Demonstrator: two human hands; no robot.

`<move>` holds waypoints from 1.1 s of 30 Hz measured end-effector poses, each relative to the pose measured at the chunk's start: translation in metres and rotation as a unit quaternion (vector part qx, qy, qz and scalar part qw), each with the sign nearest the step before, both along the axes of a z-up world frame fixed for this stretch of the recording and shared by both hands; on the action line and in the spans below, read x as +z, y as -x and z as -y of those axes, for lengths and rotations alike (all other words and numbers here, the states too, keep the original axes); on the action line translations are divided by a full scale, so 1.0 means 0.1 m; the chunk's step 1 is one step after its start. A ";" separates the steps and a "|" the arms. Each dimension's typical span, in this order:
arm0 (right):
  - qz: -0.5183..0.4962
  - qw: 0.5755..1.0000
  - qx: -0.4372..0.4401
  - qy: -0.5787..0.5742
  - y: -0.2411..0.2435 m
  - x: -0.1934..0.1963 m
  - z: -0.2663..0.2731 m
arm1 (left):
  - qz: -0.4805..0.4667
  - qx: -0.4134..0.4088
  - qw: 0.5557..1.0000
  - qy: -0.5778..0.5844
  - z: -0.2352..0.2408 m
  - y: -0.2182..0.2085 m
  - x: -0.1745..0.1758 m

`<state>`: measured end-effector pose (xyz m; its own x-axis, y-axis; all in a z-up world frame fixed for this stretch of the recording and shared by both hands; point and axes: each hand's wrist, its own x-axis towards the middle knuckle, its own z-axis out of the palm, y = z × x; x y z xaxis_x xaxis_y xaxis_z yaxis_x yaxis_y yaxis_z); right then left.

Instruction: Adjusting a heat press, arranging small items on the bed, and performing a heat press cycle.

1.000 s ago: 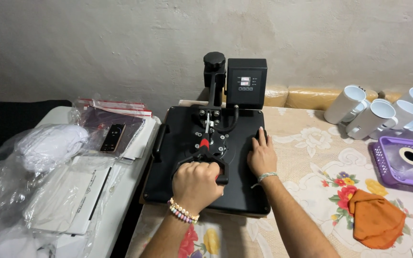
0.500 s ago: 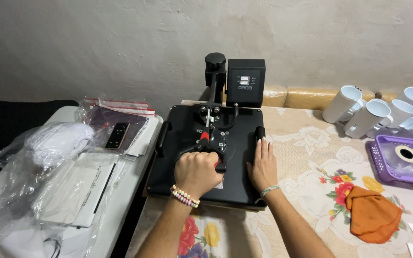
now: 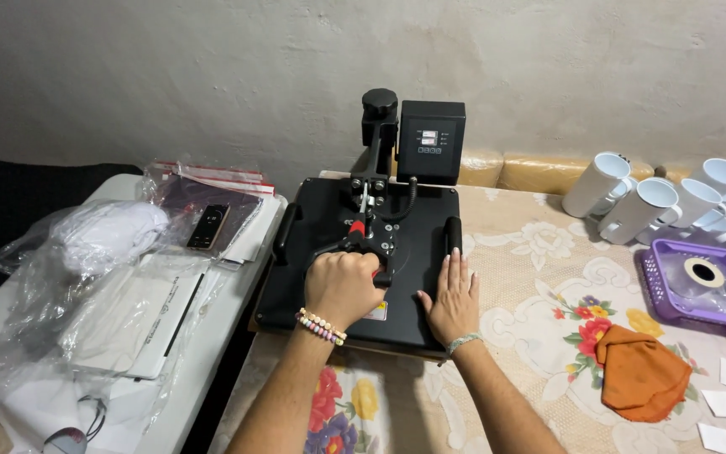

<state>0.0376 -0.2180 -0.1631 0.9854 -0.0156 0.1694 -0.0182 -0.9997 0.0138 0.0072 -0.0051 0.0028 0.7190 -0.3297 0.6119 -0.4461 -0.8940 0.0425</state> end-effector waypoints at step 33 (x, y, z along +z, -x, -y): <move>0.037 0.278 0.015 -0.960 0.21 0.37 0.30 | 0.043 -0.021 0.999 0.008 -0.04 0.01 -0.08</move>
<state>0.0165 -0.2477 -0.1265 0.9849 -0.1387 -0.1034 0.0605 0.8361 -0.5453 0.0057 -0.0014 -0.0052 0.6487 -0.3483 0.6767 -0.4859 -0.8739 0.0159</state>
